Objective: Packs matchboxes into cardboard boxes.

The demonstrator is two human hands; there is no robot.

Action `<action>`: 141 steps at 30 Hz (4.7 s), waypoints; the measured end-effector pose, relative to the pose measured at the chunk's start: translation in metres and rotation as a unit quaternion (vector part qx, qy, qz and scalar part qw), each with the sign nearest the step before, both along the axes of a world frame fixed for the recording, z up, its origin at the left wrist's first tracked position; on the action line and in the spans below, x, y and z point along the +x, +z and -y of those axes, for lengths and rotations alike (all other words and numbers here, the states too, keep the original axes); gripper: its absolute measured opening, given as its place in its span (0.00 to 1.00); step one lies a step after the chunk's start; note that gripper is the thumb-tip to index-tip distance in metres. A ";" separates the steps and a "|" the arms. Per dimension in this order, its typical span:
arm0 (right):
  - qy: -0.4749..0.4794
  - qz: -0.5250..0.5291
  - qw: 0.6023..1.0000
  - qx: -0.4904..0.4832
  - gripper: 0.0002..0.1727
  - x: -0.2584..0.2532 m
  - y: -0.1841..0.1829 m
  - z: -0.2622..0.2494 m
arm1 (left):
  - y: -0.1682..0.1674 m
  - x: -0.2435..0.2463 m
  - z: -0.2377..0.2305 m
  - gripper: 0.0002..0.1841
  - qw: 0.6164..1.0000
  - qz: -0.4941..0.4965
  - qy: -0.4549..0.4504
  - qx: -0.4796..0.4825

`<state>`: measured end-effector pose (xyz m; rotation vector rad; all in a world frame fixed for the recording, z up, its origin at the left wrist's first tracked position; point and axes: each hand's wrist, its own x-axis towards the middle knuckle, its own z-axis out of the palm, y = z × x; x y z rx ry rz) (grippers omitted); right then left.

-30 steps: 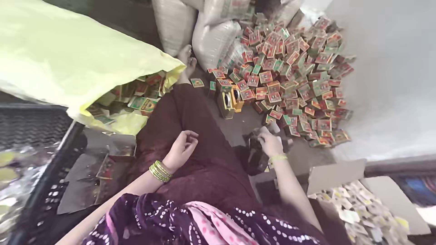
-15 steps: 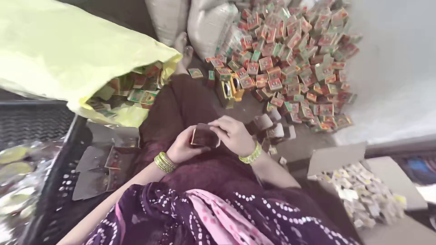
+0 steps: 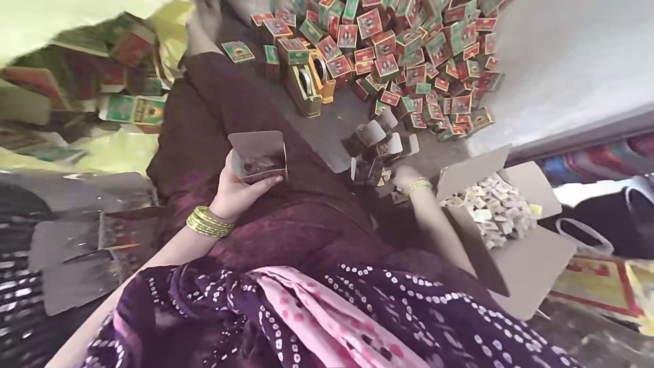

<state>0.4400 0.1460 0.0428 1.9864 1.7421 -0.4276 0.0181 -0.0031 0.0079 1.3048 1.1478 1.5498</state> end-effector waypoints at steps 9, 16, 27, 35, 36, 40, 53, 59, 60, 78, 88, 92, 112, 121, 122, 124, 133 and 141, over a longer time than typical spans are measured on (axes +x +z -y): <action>-0.205 -0.076 0.971 0.097 0.28 -0.007 -0.084 0.011 | -0.002 -0.003 -0.002 0.50 0.999 -0.040 0.018 -0.024; -0.106 -0.046 0.989 0.094 0.27 0.008 -0.064 -0.001 | 0.004 -0.004 -0.002 0.46 0.998 -0.049 0.024 0.016; 0.186 -0.366 0.823 0.393 0.21 -0.101 0.112 0.021 | 0.007 -0.006 0.000 0.45 0.993 -0.101 0.064 0.021; 0.317 -0.617 0.668 0.268 0.18 -0.237 0.092 0.082 | 0.008 -0.009 0.005 0.47 0.983 -0.176 0.053 0.003; 0.336 -0.587 0.678 0.287 0.18 -0.245 0.086 0.087 | 0.008 -0.009 0.006 0.47 0.981 -0.184 0.052 0.007; 0.370 -0.519 0.699 0.325 0.13 -0.266 0.066 0.097 | 0.008 -0.009 0.006 0.43 0.972 -0.226 0.064 0.013; 0.624 -0.306 0.659 0.287 0.25 -0.279 0.042 0.093 | 0.002 -0.010 0.006 0.37 0.979 -0.199 0.030 -0.038; 0.551 -0.404 0.623 0.382 0.18 -0.264 0.053 0.089 | 0.006 -0.007 0.011 0.43 0.967 -0.234 0.088 0.040; 0.508 -0.451 0.606 0.413 0.14 -0.258 0.054 0.086 | 0.005 -0.005 0.011 0.47 0.969 -0.215 0.105 0.053; 0.163 -0.714 0.675 0.083 0.21 -0.245 0.027 0.061 | 0.004 -0.005 0.005 0.30 0.981 -0.175 0.004 0.077; 0.436 -0.594 0.640 0.219 0.11 -0.236 0.045 0.065 | -0.002 -0.002 0.001 0.48 0.990 -0.093 0.011 0.107; 0.494 -0.564 0.616 0.242 0.11 -0.237 0.045 0.058 | -0.001 -0.004 0.004 0.50 0.988 -0.122 0.010 0.092; 0.522 -0.525 0.593 0.317 0.18 -0.226 0.016 0.070 | 0.004 -0.004 0.004 0.34 0.996 -0.082 -0.002 0.036; 0.158 -0.617 0.752 0.166 0.14 -0.221 0.023 -0.037 | 0.001 -0.009 -0.002 0.18 0.999 0.042 0.003 0.011; 0.100 -0.578 0.791 0.175 0.14 -0.220 0.018 -0.064 | 0.000 -0.011 -0.002 0.17 0.999 0.045 0.012 0.011; 0.031 -0.499 0.849 0.172 0.18 -0.218 0.004 -0.115 | 0.000 -0.015 -0.004 0.15 0.999 0.029 0.028 0.014; 0.031 -0.363 0.927 0.089 0.22 -0.244 -0.056 -0.234 | -0.009 -0.023 -0.016 0.18 0.996 -0.050 0.033 0.067; 0.024 -0.292 0.949 0.114 0.27 -0.270 -0.046 -0.245 | -0.010 -0.028 -0.022 0.17 0.997 -0.040 0.023 0.056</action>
